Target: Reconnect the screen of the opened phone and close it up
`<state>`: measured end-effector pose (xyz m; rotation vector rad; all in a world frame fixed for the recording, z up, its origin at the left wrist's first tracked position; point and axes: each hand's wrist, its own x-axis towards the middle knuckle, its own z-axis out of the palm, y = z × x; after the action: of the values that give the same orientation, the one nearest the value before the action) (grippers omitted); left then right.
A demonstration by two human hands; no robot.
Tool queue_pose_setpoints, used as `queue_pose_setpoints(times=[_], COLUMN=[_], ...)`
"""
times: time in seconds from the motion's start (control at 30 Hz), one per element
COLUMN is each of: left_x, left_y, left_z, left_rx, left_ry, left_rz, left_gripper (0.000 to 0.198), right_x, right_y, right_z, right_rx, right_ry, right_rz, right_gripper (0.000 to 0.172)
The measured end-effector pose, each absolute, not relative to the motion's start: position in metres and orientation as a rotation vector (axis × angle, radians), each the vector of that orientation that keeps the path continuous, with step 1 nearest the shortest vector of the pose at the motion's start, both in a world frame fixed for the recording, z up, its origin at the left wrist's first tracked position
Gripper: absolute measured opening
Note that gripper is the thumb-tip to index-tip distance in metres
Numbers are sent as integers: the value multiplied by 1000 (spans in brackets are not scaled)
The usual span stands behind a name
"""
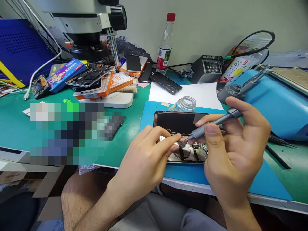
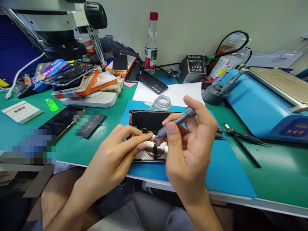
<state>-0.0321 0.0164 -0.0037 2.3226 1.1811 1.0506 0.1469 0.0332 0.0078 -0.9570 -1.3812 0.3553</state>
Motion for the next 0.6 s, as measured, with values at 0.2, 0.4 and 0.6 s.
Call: queue_pose_setpoints(times=[0.2,0.4,0.6], left_x=[-30,-27,-19], left_y=[17,19,22], left_z=[-7,-9,-13], left_rx=[2348,2335,2348], left_ry=[1206,1231,1281], left_rz=[1112,1217,1227], left_gripper=[35,29,21], right_x=[147,147,148], right_y=[33,31,31], right_z=[6,8,9], right_rx=[-926,-936,-912], right_ry=[-1407,-1350,-1310], right_rz=[369,455,592], right_gripper=[51,51,48])
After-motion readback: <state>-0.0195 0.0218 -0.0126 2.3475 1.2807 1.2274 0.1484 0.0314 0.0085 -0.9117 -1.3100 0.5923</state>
